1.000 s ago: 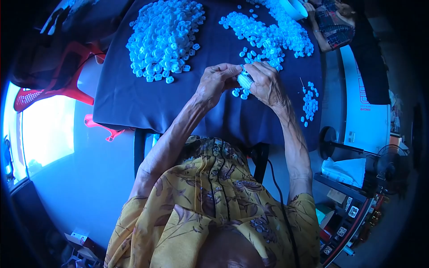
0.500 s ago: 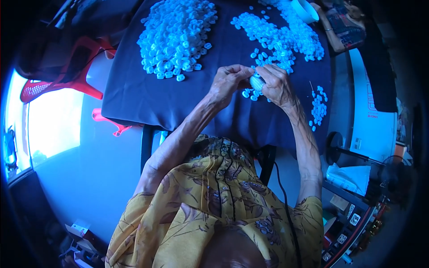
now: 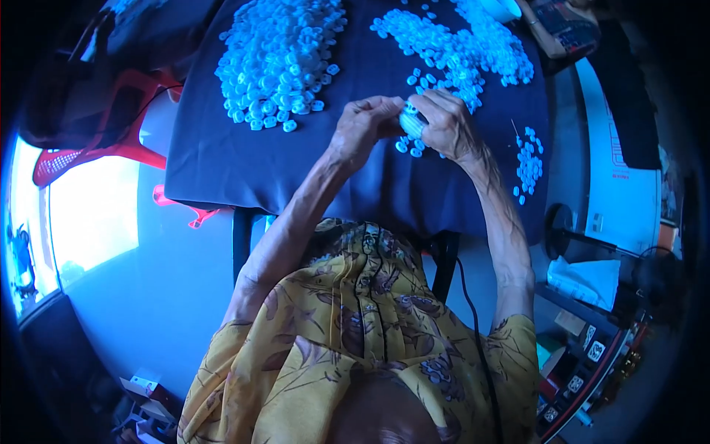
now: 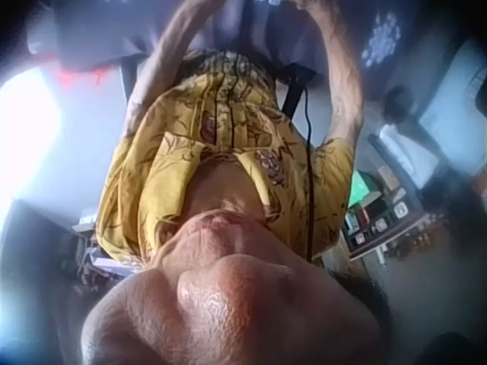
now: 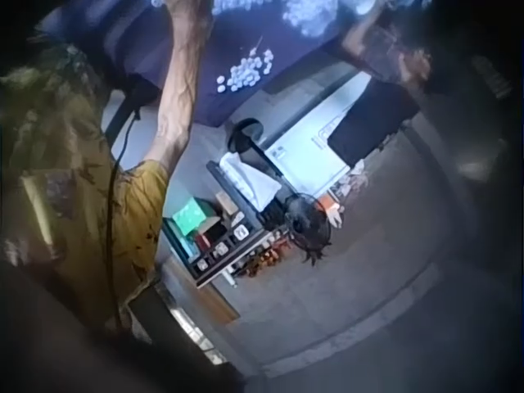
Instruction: The person sorts small white plastic components by hand, placing them into a container on a table.
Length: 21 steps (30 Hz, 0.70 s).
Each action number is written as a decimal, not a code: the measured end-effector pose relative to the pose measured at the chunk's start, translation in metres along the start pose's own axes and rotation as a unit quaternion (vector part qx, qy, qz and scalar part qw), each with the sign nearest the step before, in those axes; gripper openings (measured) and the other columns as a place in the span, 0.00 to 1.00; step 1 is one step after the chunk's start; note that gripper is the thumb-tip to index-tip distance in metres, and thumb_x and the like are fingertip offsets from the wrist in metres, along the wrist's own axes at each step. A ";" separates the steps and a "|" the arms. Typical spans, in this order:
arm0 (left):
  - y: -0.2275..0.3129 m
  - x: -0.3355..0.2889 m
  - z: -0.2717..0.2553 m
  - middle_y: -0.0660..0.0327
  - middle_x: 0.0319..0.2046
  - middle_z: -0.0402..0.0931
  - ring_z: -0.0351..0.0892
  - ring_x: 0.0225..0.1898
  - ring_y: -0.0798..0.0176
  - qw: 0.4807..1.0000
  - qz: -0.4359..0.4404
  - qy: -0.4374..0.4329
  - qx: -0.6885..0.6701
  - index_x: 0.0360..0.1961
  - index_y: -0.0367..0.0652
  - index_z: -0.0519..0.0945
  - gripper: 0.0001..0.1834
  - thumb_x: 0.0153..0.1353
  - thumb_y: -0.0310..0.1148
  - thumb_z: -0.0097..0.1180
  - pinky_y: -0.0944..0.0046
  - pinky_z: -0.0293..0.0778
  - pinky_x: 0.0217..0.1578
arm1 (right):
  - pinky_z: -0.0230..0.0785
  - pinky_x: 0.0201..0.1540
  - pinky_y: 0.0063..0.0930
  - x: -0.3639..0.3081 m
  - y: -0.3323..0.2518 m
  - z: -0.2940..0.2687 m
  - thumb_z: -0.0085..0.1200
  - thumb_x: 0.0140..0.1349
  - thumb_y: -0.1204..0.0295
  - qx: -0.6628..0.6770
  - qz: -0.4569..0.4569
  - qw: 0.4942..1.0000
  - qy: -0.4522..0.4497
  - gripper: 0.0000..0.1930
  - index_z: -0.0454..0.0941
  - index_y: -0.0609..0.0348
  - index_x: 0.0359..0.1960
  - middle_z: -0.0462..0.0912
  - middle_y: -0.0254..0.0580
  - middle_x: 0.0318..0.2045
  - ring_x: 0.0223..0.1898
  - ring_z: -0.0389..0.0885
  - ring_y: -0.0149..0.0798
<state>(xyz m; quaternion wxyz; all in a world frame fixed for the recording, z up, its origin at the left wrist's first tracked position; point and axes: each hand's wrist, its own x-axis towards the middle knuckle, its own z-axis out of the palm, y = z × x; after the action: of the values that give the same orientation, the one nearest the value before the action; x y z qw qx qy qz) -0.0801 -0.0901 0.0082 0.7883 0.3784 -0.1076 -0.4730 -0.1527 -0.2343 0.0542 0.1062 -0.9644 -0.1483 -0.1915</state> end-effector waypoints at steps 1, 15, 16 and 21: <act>-0.002 0.001 -0.002 0.61 0.26 0.75 0.74 0.29 0.68 1.000 0.001 -0.004 -0.005 0.29 0.37 0.76 0.12 0.55 0.37 0.52 0.65 0.72 0.36 | 0.65 0.27 0.34 0.000 -0.001 -0.002 0.55 0.40 0.78 -0.005 0.005 1.000 0.001 0.09 0.69 0.64 0.24 0.72 0.45 0.20 0.24 0.73 0.46; 0.006 -0.001 0.007 0.57 0.26 0.77 0.77 0.28 0.65 0.995 0.023 0.012 0.100 0.31 0.35 0.77 0.12 0.53 0.35 0.55 0.66 0.74 0.34 | 0.68 0.26 0.29 -0.007 -0.003 -0.012 0.48 0.47 0.76 0.182 0.182 0.966 0.029 0.08 0.76 0.61 0.30 0.78 0.47 0.24 0.23 0.77 0.41; 0.005 0.000 0.009 0.56 0.26 0.77 0.78 0.28 0.65 0.993 0.036 0.015 0.108 0.32 0.35 0.77 0.12 0.53 0.35 0.55 0.66 0.74 0.33 | 0.67 0.25 0.27 -0.007 -0.003 -0.013 0.48 0.47 0.75 0.188 0.202 0.961 0.025 0.08 0.77 0.61 0.30 0.78 0.46 0.23 0.22 0.77 0.39; 0.013 0.001 0.018 0.56 0.25 0.77 0.78 0.28 0.64 0.990 0.082 0.033 0.114 0.31 0.32 0.76 0.10 0.51 0.29 0.57 0.68 0.74 0.32 | 0.66 0.30 0.22 0.000 -0.004 -0.015 0.46 0.51 0.76 0.229 0.298 0.927 -0.003 0.08 0.76 0.60 0.33 0.79 0.38 0.24 0.27 0.76 0.30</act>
<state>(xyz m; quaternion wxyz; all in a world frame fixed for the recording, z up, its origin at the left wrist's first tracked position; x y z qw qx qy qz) -0.0805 -0.0963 0.0293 0.7792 0.4710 -0.1652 -0.3791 -0.1594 -0.2347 0.0683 0.3758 -0.9141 0.1059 -0.1093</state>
